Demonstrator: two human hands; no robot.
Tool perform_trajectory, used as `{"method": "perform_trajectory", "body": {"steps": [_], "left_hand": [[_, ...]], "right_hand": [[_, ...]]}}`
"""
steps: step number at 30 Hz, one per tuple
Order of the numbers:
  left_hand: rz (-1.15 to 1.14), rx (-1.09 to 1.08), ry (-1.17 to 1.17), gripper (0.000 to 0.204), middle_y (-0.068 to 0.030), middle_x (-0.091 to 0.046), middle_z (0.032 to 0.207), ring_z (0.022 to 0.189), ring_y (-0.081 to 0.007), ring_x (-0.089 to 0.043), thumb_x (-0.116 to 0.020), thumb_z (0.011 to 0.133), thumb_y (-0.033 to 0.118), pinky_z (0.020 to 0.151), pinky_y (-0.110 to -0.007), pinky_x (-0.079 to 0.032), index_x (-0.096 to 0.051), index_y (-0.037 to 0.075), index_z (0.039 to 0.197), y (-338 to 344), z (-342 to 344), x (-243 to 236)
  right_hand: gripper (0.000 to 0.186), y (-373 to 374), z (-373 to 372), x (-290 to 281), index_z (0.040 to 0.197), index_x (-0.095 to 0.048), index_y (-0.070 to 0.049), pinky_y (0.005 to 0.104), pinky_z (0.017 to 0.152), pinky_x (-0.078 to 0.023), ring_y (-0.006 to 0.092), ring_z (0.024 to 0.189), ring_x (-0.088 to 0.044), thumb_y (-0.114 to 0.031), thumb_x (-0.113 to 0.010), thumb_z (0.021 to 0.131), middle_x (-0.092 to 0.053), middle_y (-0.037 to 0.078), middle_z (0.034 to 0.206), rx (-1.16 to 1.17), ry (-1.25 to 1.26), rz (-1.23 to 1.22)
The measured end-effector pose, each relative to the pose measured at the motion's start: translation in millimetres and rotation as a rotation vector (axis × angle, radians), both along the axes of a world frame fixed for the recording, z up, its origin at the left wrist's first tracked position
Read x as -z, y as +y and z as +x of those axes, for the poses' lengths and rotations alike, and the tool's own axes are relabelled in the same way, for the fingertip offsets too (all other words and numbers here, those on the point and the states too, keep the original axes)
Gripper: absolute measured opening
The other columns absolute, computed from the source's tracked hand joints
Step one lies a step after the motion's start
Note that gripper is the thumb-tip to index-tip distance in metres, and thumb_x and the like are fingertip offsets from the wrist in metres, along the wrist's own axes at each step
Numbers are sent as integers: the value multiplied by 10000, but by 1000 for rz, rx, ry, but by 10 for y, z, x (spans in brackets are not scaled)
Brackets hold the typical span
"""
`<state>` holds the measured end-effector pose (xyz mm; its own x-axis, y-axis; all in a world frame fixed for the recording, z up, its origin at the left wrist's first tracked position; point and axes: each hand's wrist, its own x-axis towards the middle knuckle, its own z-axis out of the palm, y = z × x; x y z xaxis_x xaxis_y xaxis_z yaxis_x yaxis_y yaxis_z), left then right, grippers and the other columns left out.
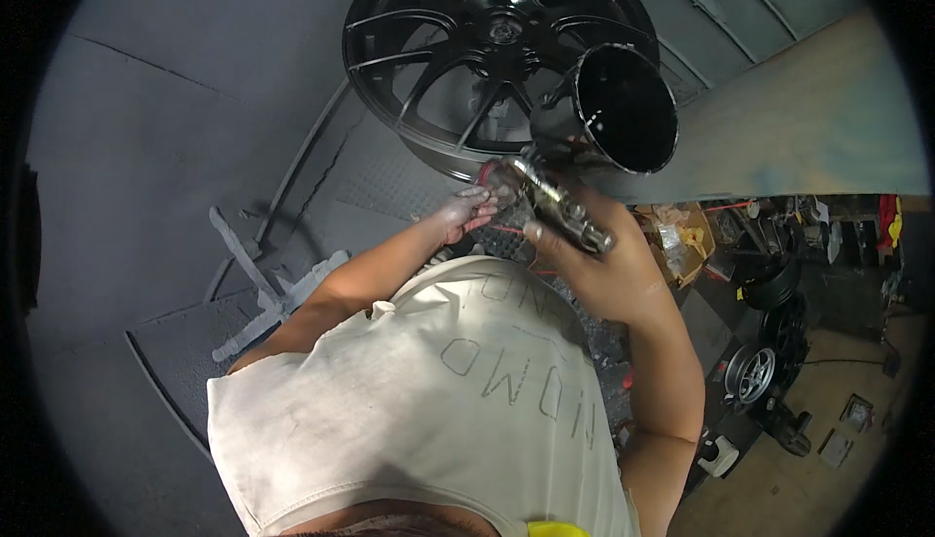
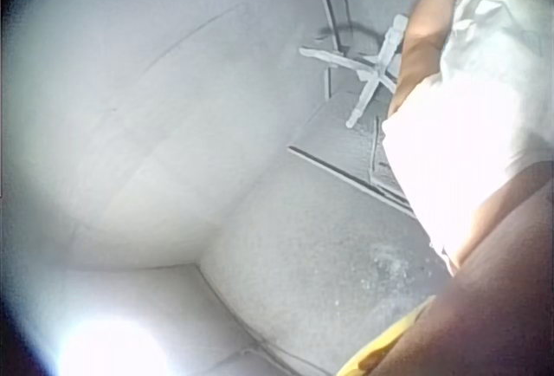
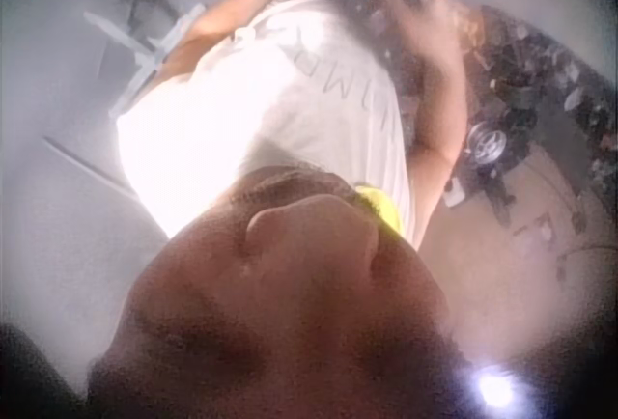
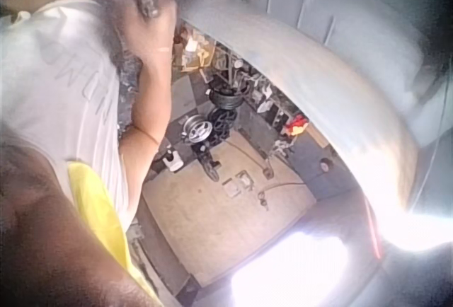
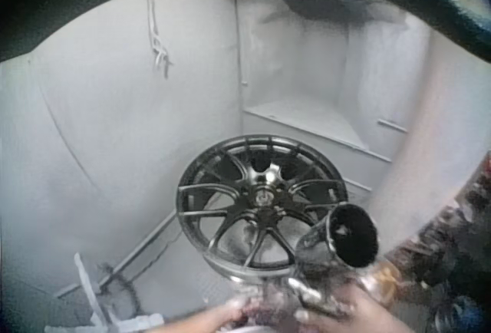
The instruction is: The person uses a spray gun to apply black paint to a car wheel mounted on a stand. After completing the black coat, the person switches to a silver paint and applies a second coat to the same wheel, covering the spokes and rim.
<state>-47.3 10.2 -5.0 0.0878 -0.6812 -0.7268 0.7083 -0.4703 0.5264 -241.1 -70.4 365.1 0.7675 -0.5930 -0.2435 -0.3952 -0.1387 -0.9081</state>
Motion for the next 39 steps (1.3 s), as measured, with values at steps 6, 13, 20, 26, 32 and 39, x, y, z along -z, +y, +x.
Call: {"method": "perform_trajectory", "body": {"steps": [6, 13, 20, 26, 32, 39], "left_hand": [[62, -121, 4, 106, -12, -661, 947, 784, -122, -648, -568, 953, 134, 593, -262, -552, -619, 87, 1034, 94, 234, 145], [-19, -546, -249, 129, -23, -608, 846, 633, -127, -565, -487, 951, 134, 533, -257, -471, -587, 70, 1002, 124, 1226, 200], [91, -491, -233, 151, 4, -577, 801, 611, -111, -560, -402, 1042, 227, 525, -248, -477, -516, 132, 1017, 162, 656, -112], [21, -219, -105, 153, 5, -618, 882, 648, -96, -566, -469, 1024, 201, 533, -241, -491, -578, 134, 1109, 168, 100, 310], [-53, 181, -99, 95, 25, -658, 965, 711, -65, -594, -548, 993, 187, 612, -205, -519, -608, 124, 1030, 174, -159, -2], [90, -162, -95, 61, 4, -625, 813, 637, -82, -576, -558, 936, 133, 441, -186, -443, -591, 99, 975, 201, 523, 116]], "right_hand": [[497, -224, 13, 122, 1328, -552, -15, 261, 721, -481, 94, 753, -578, -141, -708, 873, -636, 42, 851, 300, 90, -170], [395, -200, -18, 42, 1235, -587, 11, 255, 676, -478, 91, 696, -566, -105, -701, 875, -628, 21, 803, 258, 94, -77], [379, 52, 91, -33, 1199, -588, 53, 256, 655, -490, 84, 701, -583, -121, -704, 883, -642, 48, 799, 15, -15, 148], [477, -72, 138, 157, 1313, -547, -10, 307, 745, -512, 140, 772, -613, -125, -693, 875, -665, 91, 875, 225, 59, -94], [477, -185, 33, 274, 1311, -547, -12, 288, 762, -504, 128, 815, -618, -141, -694, 877, -653, 115, 984, 332, 63, -274], [417, 99, 97, -25, 1212, -593, 33, 279, 757, -482, 116, 817, -591, -151, -722, 861, -663, 68, 879, 39, -24, 220]]}}
